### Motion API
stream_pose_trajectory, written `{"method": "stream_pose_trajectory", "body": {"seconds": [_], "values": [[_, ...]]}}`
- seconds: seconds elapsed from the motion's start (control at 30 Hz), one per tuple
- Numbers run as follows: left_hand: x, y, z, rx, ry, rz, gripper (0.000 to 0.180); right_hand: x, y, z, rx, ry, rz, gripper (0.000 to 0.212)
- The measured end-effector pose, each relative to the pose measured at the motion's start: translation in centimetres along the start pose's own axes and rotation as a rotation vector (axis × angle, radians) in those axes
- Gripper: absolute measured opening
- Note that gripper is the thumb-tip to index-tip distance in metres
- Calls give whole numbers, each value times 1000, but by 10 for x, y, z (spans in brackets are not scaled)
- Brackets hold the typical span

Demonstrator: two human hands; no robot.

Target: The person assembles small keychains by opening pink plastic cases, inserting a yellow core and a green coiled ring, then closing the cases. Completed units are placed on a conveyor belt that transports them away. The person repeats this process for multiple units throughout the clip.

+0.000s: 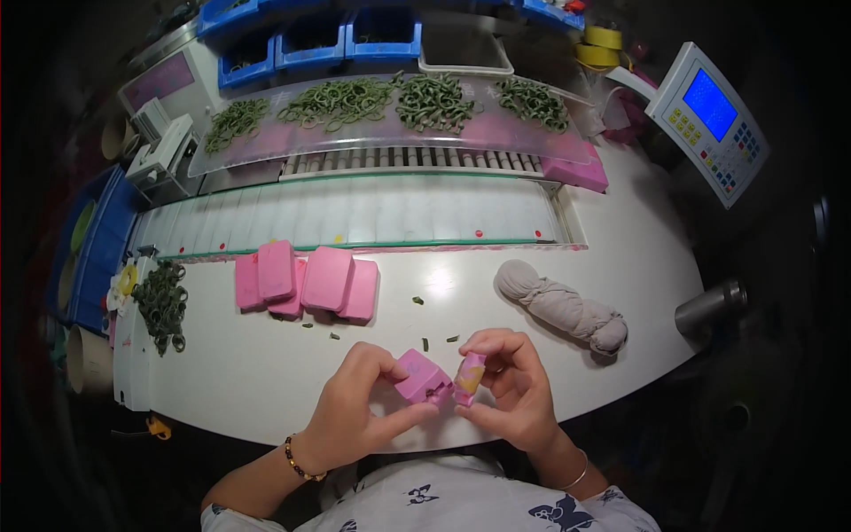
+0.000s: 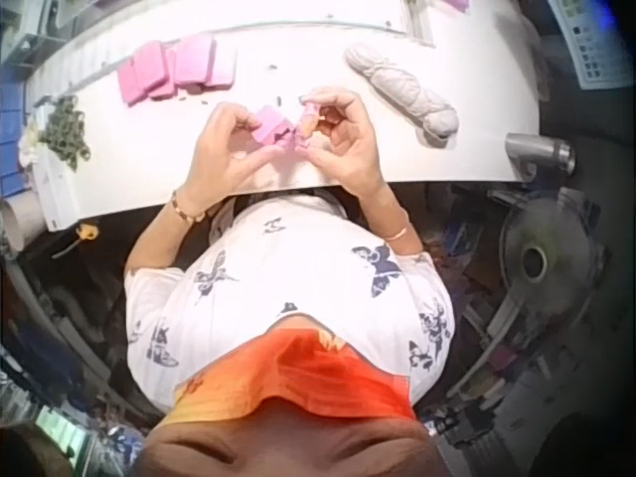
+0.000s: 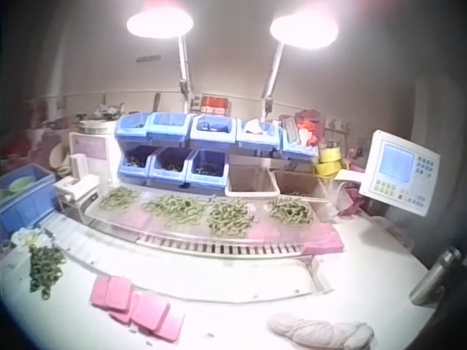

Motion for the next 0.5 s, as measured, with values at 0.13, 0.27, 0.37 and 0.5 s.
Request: {"method": "stream_pose_trajectory", "body": {"seconds": [0.13,0.27,0.37,0.5], "values": [[1,-4,-2,87,11,-14,41,3,13,-6,22,-8,39,63],[2,-4,-2,98,62,-26,38,7,19,-6,-66,-80,84,61],[2,-3,0,119,76,-24,39,8,22,-6,-109,-95,46,60],[-1,-1,5,54,71,-78,39,4,23,-10,-202,-114,-26,58]]}}
Point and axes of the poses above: each hand's wrist, its own x-axis towards the middle knuckle, its own y-axis out of the palm, z = x × y, the point moved 5 cm from there along x, towards the middle knuckle, and after that the axes turned 11 degrees about z, right-handed, at the moved point
